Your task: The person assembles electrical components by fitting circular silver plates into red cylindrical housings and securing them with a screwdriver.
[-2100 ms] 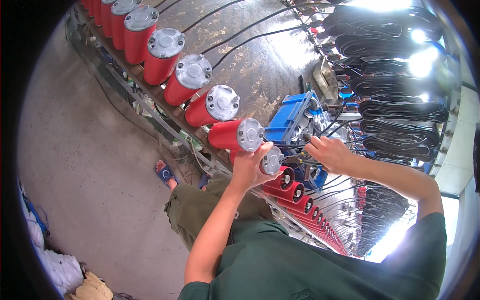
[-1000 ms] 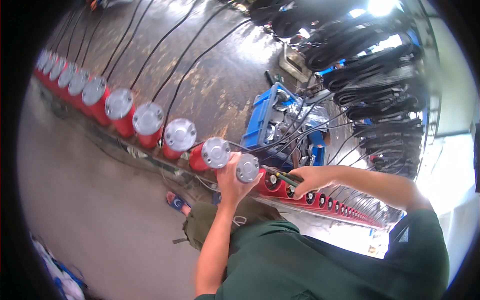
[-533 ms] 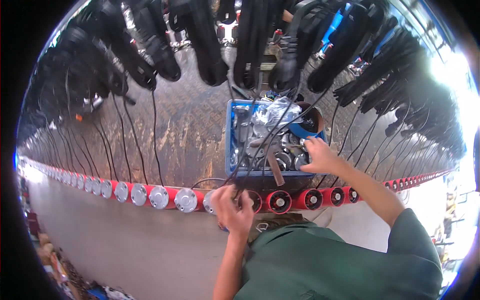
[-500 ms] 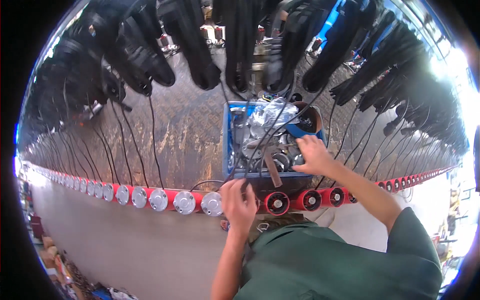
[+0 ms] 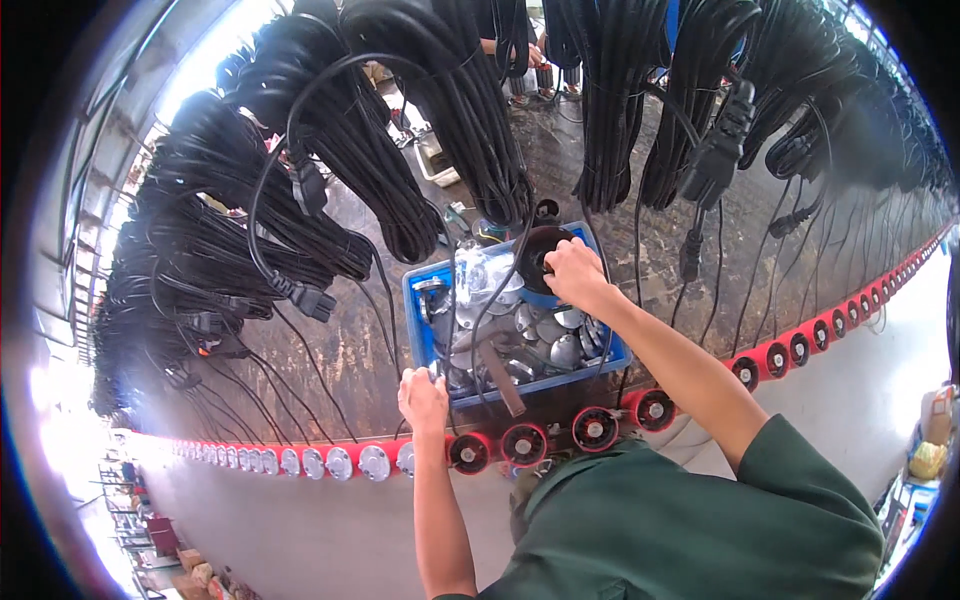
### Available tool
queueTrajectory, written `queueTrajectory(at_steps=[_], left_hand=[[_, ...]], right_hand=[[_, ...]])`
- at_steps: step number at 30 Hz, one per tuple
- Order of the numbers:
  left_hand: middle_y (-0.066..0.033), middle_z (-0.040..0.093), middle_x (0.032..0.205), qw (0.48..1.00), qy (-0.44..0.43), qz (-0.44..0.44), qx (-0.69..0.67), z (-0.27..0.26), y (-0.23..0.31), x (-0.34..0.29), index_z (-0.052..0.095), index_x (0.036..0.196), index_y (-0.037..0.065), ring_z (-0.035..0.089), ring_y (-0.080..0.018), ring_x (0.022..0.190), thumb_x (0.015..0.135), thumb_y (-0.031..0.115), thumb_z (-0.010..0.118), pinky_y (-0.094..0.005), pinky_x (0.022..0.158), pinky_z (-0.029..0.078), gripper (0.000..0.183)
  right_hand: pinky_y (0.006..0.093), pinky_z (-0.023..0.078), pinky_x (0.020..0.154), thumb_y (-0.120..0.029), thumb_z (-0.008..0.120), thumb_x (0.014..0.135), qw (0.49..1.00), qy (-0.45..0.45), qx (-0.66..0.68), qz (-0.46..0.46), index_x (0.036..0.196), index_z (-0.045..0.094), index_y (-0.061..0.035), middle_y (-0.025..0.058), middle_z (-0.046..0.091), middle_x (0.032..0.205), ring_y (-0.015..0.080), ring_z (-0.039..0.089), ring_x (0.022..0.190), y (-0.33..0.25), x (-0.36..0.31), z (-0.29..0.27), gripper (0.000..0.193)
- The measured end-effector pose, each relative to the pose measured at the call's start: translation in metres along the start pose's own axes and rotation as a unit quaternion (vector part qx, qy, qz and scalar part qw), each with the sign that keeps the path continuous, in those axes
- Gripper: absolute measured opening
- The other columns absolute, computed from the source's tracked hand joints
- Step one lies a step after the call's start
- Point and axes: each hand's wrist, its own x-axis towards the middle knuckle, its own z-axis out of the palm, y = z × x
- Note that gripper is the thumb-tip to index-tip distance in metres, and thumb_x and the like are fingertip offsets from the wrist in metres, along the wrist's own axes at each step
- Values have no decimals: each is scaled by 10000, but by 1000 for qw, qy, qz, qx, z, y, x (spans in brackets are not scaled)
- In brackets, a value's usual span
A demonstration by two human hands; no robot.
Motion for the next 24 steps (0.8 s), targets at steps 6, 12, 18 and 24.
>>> queueTrajectory(at_steps=[6, 12, 18, 24], left_hand=[[-185, 776, 995, 992, -29, -116, -39, -17, 7, 7, 775, 945, 30, 751, -396, 977, 852, 270, 836, -494, 885, 580, 265], [-158, 797, 835, 828, -33, -253, -500, -54, -25, -20, 800, 1043, -43, 744, -192, 706, 882, 110, 825, -374, 681, 588, 224], [-121, 789, 845, 867, -104, -274, -404, -68, -59, -40, 804, 1043, -86, 756, -181, 728, 988, 152, 744, -294, 670, 590, 252], [-315, 659, 1377, 459, -107, -177, -864, -105, -48, -66, 546, 1523, 30, 713, -469, 1164, 1130, 451, 544, -542, 861, 662, 576]], right_hand=[[469, 603, 915, -259, 812, 839, 998, -33, 42, -26, 973, 831, -112, 127, 754, 1052, 345, 727, 1056, 9, 11, 1, 200], [476, 593, 921, -255, 803, 870, 998, 21, 52, -14, 1002, 774, -91, 149, 741, 1079, 361, 722, 1063, 15, 6, 7, 212], [476, 577, 978, -324, 800, 897, 997, -23, 66, 21, 1090, 765, -82, 160, 730, 1169, 375, 705, 1130, 17, 13, 0, 312], [470, 592, 944, -307, 836, 865, 998, -46, 50, 1, 1110, 806, -115, 152, 746, 1130, 363, 725, 1095, 11, 15, -7, 313]])
